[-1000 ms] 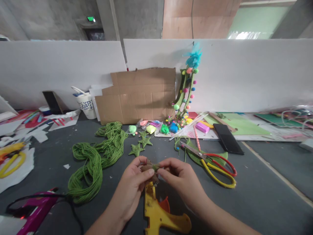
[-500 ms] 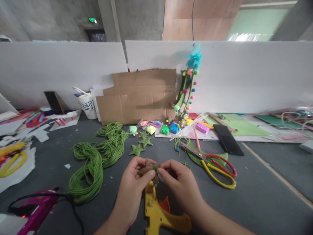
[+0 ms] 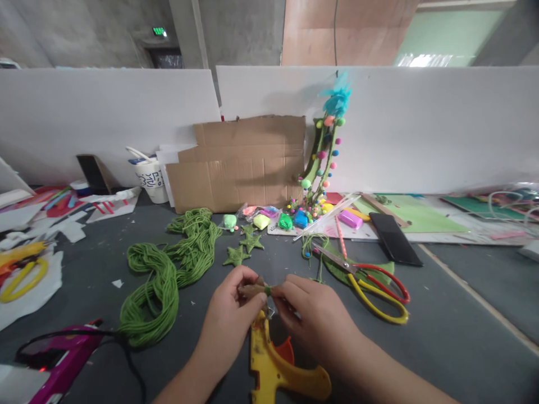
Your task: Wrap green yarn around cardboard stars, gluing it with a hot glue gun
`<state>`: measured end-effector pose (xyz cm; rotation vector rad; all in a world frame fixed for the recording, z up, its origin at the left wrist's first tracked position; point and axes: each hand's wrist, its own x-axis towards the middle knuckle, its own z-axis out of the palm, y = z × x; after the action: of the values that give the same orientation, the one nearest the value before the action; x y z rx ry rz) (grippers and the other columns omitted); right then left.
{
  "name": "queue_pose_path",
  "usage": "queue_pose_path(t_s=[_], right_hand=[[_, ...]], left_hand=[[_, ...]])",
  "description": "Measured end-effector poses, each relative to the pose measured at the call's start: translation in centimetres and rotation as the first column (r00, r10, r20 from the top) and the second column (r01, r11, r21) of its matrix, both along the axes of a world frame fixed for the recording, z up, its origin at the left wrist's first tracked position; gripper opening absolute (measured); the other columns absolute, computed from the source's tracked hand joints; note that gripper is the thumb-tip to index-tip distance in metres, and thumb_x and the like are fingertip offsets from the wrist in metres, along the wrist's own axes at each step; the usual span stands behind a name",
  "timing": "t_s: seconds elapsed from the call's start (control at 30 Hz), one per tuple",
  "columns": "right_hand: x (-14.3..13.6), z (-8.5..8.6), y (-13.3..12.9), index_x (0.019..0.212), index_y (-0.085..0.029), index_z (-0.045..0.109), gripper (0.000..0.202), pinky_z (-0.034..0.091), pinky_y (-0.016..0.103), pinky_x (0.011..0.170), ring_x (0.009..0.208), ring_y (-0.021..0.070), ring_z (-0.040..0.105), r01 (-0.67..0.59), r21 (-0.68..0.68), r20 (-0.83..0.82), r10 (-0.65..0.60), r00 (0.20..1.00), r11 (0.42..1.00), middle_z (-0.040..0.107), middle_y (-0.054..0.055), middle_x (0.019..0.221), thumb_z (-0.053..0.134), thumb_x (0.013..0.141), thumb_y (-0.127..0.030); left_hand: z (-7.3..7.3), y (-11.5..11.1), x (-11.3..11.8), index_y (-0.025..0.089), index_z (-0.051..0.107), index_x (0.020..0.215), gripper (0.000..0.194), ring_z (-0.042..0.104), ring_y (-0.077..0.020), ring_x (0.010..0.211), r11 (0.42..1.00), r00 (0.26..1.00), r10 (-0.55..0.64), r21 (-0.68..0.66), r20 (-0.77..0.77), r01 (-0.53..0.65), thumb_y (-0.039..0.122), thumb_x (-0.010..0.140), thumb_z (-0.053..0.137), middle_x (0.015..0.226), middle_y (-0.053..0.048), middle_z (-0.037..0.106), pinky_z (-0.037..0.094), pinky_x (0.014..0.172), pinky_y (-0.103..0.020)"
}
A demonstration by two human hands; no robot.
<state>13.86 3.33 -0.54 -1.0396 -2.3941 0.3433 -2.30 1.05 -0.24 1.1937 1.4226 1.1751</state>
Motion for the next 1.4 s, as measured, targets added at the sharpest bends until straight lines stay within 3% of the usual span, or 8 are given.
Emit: queue_pose_path(t_s=[0.2,0.4,0.57,0.7,0.77,0.97,1.3,1.4], right_hand=[[0.9,1.5,0.5,0.074,-0.016,0.061,0.024,0.031,0.027,0.053,0.059,0.0147,0.05,-0.078,0.085,0.11,0.069,0.992,0.993,0.055,0.003,0.067,0.043,0.091,-0.018],[1.5,2.5,1.5,0.074,-0.019,0.063,0.01,0.034,0.023,0.056,0.062,0.0121,0.051,-0.074,-0.337,-0.141,0.028,0.99,0.939,0.058,-0.001,0.069,0.056,0.081,-0.016],[1.3,1.7,2.0,0.069,-0.018,0.06,0.008,0.022,0.021,0.046,0.048,0.0075,0.032,-0.254,-0.767,-0.441,-0.196,0.876,0.59,0.042,-0.007,0.054,0.062,0.075,-0.022],[0.5,0.7,1.5,0.07,-0.018,0.056,0.014,0.01,0.022,0.04,0.042,0.0058,0.019,-0.418,-0.854,-0.519,-0.447,0.729,0.31,0.034,-0.009,0.049,0.064,0.072,-0.029],[0.1,0.5,1.2,0.071,-0.019,0.057,0.016,0.011,0.022,0.04,0.042,0.0059,0.019,-0.4,-0.85,-0.525,-0.493,0.694,0.343,0.033,-0.01,0.049,0.065,0.071,-0.032],[-0.8,0.2,0.3,0.072,-0.019,0.065,0.009,0.031,0.023,0.049,0.051,0.0099,0.039,-0.087,-0.704,-0.525,-0.434,0.732,0.705,0.047,-0.005,0.055,0.062,0.068,-0.025],[-1.2,0.0,-0.3,0.061,-0.019,0.056,0.017,0.032,0.022,0.048,0.049,0.0108,0.042,0.027,-0.641,-0.433,-0.39,0.813,0.767,0.047,-0.004,0.052,0.055,0.076,-0.027],[-1.0,-0.2,-0.2,0.067,-0.019,0.06,0.015,0.035,0.023,0.051,0.054,0.0121,0.049,0.069,-0.489,-0.364,-0.275,0.89,0.869,0.055,-0.002,0.059,0.054,0.08,-0.023]], left_hand=[[0.1,0.0,-0.2,0.02,0.061,0.075,0.015,0.049,-0.0134,0.063,0.995,0.995,-0.095,-0.035,0.031,0.096,0.009,0.066,0.064,0.066,0.004,0.055,0.04,0.058,-0.022],[0.5,-0.2,-0.5,0.019,0.061,0.076,0.016,0.051,-0.0127,0.062,0.972,0.968,-0.178,-0.123,0.175,0.201,0.01,0.065,0.067,0.064,0.004,0.057,0.041,0.059,-0.022],[0.5,-0.2,-0.3,0.019,0.062,0.076,0.017,0.055,-0.0124,0.063,0.963,0.908,-0.187,-0.112,0.376,0.245,0.008,0.064,0.068,0.066,0.003,0.061,0.042,0.062,-0.023],[0.5,-0.4,0.2,0.019,0.061,0.074,0.013,0.057,-0.0116,0.064,0.979,0.88,-0.139,-0.071,0.455,0.192,0.008,0.068,0.067,0.069,0.002,0.062,0.044,0.065,-0.022],[0.4,-0.4,0.4,0.019,0.06,0.075,0.014,0.057,-0.0111,0.064,0.985,0.858,-0.085,-0.085,0.506,0.148,0.008,0.069,0.066,0.071,0.002,0.062,0.044,0.064,-0.021],[0.1,-0.6,0.6,0.019,0.057,0.079,0.014,0.058,-0.0117,0.066,0.981,0.781,0.004,-0.155,0.624,0.118,0.01,0.073,0.065,0.071,0.001,0.061,0.045,0.064,-0.023],[-0.1,-0.9,0.9,0.019,0.059,0.078,0.011,0.058,-0.0132,0.075,0.999,0.934,0.032,-0.014,0.356,-0.028,0.011,0.073,0.065,0.081,0.0,0.065,0.045,0.071,-0.023],[-0.3,-0.8,0.8,0.019,0.058,0.077,0.011,0.059,-0.0144,0.076,0.998,0.945,0.058,-0.003,0.321,-0.06,0.013,0.072,0.066,0.083,0.0,0.066,0.046,0.072,-0.025]])
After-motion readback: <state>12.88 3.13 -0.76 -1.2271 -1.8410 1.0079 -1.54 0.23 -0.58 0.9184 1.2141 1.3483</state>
